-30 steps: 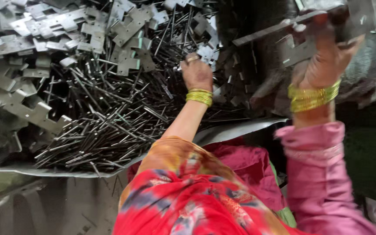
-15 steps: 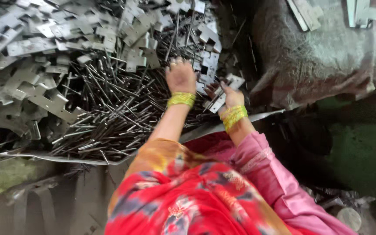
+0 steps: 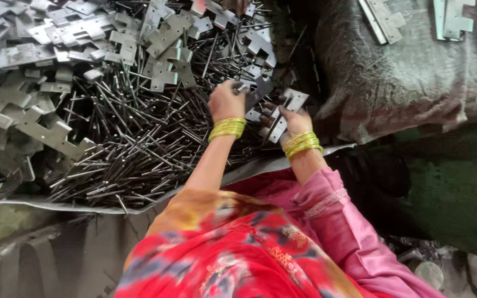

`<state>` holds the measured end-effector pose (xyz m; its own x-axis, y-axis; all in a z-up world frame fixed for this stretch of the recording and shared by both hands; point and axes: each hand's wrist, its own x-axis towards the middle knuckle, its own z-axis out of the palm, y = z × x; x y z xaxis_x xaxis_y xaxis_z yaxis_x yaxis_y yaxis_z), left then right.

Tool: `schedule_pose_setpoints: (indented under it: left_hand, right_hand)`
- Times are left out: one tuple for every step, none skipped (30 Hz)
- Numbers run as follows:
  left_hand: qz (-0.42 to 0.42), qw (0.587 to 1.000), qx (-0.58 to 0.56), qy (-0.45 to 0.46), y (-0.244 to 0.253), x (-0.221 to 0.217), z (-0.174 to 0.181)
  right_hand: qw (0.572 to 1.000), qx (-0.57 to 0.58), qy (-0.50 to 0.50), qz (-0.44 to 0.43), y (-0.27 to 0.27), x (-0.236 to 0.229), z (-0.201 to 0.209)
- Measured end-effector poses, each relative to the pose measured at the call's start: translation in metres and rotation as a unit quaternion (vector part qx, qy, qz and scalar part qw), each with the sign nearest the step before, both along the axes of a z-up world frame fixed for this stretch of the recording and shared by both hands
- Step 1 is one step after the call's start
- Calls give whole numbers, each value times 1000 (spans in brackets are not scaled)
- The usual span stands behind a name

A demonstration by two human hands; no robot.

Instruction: The person repeatedly picks up small metal brackets and pins from a large mixed pile, separates them by hand, and places the sorted brackets into a separate pile on the right side of the bin.

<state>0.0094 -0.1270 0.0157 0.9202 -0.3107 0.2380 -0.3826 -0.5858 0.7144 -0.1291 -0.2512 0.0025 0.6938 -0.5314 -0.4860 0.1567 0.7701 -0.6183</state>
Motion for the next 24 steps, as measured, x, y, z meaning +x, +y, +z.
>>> schedule_pose_setpoints:
  left_hand:
    - [20,996,-77,32,8,-2,11]
    - [2,983,-153,103,20,-7,22]
    - [-17,958,-228,171,29,-16,31]
    - [-35,923,-301,237,39,-26,39]
    - [-21,961,-223,164,52,-42,45]
    - [-5,986,-144,88,59,-57,51]
    - [13,998,-61,13,72,-67,55]
    - [33,993,-95,68,80,-77,59]
    - [52,983,-129,121,89,-84,62]
    - [77,968,-165,170,104,-84,67]
    - [38,955,-200,215,116,-83,72]
    - [7,938,-235,253,140,-76,78]
    - [-26,918,-271,288,167,-67,84]
    - [-23,955,-193,226,196,-62,92]
    - [-17,980,-110,165,231,-58,99]
    - [-23,993,-22,112,256,-54,103]
    - [-62,993,8,98,276,-47,106]
    - [-109,989,39,87,293,-42,110]
    - [-156,982,70,76,306,-35,114]
    - [-183,979,12,89,313,-24,117]
    - [-208,972,-45,101,313,-10,120]
    - [-242,958,-103,112,311,7,125]
    - [-96,994,-43,28,315,25,130]
    - [-5,997,41,-63,317,45,135]
  right_hand:
    - [1000,2,-8,3,6,4,0]
    - [999,48,-12,-1,15,12,0]
    - [995,94,-15,-4,21,14,3]
    - [990,140,-18,-7,31,16,5]
    - [991,129,-36,0,44,22,8]
    - [992,115,-55,10,55,25,13]
    - [992,102,-75,20,68,31,18]
    - [993,77,-80,33,80,33,24]
    - [994,53,-86,46,95,33,32]
    - [993,30,-95,67,109,37,44]
    - [991,-4,-100,88,123,37,58]
    - [986,-36,-109,118,140,43,73]
    - [980,-67,-120,147,155,46,91]
    - [963,-194,-114,148,169,45,111]
    - [930,-319,-111,144,182,47,131]
    - [826,-507,-167,182,187,47,145]
    - [679,-668,-219,209,188,52,155]
    - [501,-797,-255,220,188,52,162]
    - [506,-784,-173,316,194,55,161]
    - [505,-759,-82,402,199,56,154]
    - [496,-722,8,483,197,55,144]
    - [560,-670,-12,487,195,57,133]
    - [621,-613,-33,487,193,63,119]
    - [682,-555,-49,473,191,70,104]
